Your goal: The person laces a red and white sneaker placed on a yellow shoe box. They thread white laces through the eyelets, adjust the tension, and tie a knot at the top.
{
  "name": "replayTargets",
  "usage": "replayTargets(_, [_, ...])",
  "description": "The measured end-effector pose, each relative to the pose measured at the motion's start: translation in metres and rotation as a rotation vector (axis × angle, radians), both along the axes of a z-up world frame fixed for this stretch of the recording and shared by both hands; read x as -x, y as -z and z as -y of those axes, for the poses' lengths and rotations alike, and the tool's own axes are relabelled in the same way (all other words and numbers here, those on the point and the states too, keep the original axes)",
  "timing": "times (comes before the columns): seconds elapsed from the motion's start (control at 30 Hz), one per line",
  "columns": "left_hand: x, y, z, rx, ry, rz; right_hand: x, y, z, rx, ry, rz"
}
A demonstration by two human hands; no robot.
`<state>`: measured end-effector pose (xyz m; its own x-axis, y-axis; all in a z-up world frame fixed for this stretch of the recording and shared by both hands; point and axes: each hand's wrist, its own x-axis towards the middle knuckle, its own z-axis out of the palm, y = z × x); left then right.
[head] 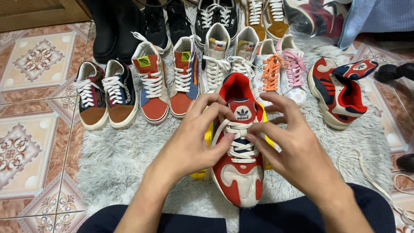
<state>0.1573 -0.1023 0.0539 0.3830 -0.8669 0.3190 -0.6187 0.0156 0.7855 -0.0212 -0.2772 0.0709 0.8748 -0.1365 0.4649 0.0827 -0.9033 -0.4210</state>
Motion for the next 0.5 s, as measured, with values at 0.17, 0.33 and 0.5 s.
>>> replayTargets(0.17, [0.000, 0.006, 0.005, 0.033, -0.025, 0.008, -0.007, -0.006, -0.001, 0.019, 0.041, -0.170])
replayTargets(0.33, [-0.004, 0.013, 0.005, 0.056, -0.024, -0.010, -0.008, -0.006, 0.006, -0.027, 0.032, -0.279])
replayTargets(0.5, [-0.012, 0.011, 0.001, 0.062, 0.067, 0.005, -0.003, 0.001, 0.011, -0.076, 0.015, -0.218])
